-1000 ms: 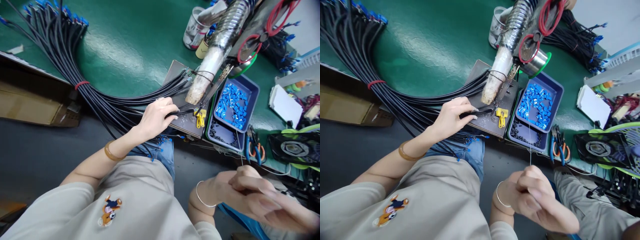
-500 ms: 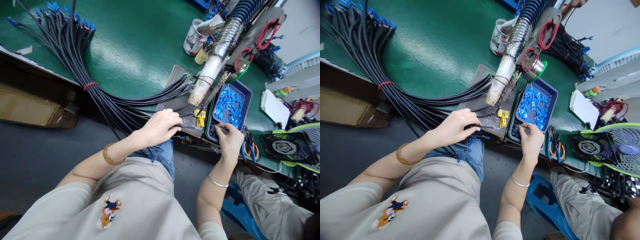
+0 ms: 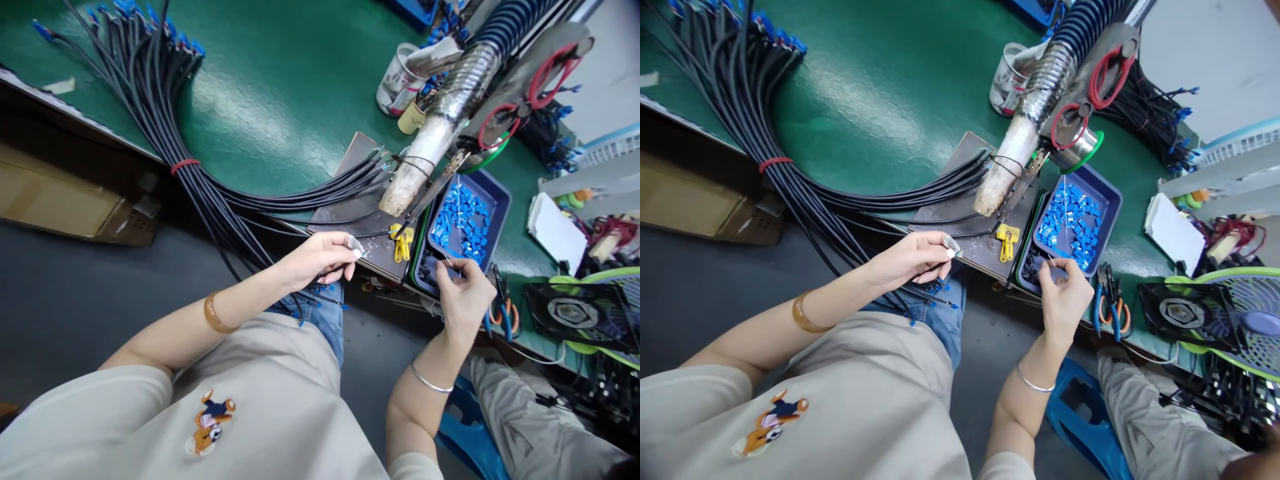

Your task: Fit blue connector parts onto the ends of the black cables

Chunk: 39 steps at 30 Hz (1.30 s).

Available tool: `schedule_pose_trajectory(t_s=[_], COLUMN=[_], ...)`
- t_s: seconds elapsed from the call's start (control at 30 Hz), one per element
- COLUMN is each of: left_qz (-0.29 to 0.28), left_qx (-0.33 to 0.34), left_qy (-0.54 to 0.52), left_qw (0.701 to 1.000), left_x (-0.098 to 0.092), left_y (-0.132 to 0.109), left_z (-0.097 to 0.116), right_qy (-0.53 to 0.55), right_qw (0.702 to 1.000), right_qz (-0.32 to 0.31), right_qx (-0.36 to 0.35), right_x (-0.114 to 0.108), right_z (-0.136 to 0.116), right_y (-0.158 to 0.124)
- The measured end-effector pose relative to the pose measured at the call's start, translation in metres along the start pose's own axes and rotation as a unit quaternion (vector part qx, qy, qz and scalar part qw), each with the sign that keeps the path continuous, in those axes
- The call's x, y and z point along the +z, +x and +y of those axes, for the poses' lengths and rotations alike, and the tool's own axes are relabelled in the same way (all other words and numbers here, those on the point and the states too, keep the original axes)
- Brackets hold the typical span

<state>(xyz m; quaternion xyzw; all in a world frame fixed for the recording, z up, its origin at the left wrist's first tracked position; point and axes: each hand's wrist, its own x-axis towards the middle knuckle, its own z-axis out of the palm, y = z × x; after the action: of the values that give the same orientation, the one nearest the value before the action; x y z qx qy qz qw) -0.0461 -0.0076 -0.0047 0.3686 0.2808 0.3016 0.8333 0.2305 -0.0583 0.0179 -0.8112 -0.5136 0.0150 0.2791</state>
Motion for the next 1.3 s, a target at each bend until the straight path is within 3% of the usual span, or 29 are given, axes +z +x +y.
schedule_pose_trajectory(t_s=[0.1,0.17,0.37,0.5,0.7,0.87,1.0,1.2,1.23,1.3], left_qz=[0.042,0.057,0.056,-0.003,-0.082,-0.111,-0.131,-0.097,-0.091,-0.056], left_qx=[0.047,0.087,0.178,0.151,0.064,0.047,0.075,0.2,0.219,0.231], left_qy=[0.064,0.117,0.286,0.317,0.255,0.234,0.277,0.416,0.426,0.416], left_qw=[0.996,0.988,0.94,0.936,0.961,0.965,0.949,0.882,0.873,0.878], left_x=[0.005,0.014,0.03,0.024,0.018,0.015,0.01,0.01,0.011,0.014], left_y=[0.005,0.007,0.009,0.009,0.011,0.012,0.012,0.011,0.011,0.01], left_z=[-0.004,-0.002,0.006,0.009,0.015,0.017,0.014,0.004,0.003,-0.001], right_qy=[0.142,0.218,0.353,0.413,0.448,0.466,0.472,0.512,0.506,0.481], right_qw=[0.987,0.972,0.933,0.904,0.881,0.87,0.86,0.794,0.796,0.826], right_qz=[0.07,0.078,-0.064,-0.106,-0.155,-0.161,-0.192,-0.326,-0.332,-0.293], right_qx=[-0.006,-0.026,-0.025,-0.02,-0.012,-0.017,0.0,0.024,0.021,0.019], right_x=[0.0,0.001,0.02,0.035,0.044,0.044,0.043,0.044,0.043,0.04], right_z=[-0.019,-0.033,-0.061,-0.065,-0.062,-0.063,-0.06,-0.048,-0.047,-0.048], right_y=[-0.015,-0.027,-0.052,-0.054,-0.053,-0.054,-0.053,-0.043,-0.042,-0.043])
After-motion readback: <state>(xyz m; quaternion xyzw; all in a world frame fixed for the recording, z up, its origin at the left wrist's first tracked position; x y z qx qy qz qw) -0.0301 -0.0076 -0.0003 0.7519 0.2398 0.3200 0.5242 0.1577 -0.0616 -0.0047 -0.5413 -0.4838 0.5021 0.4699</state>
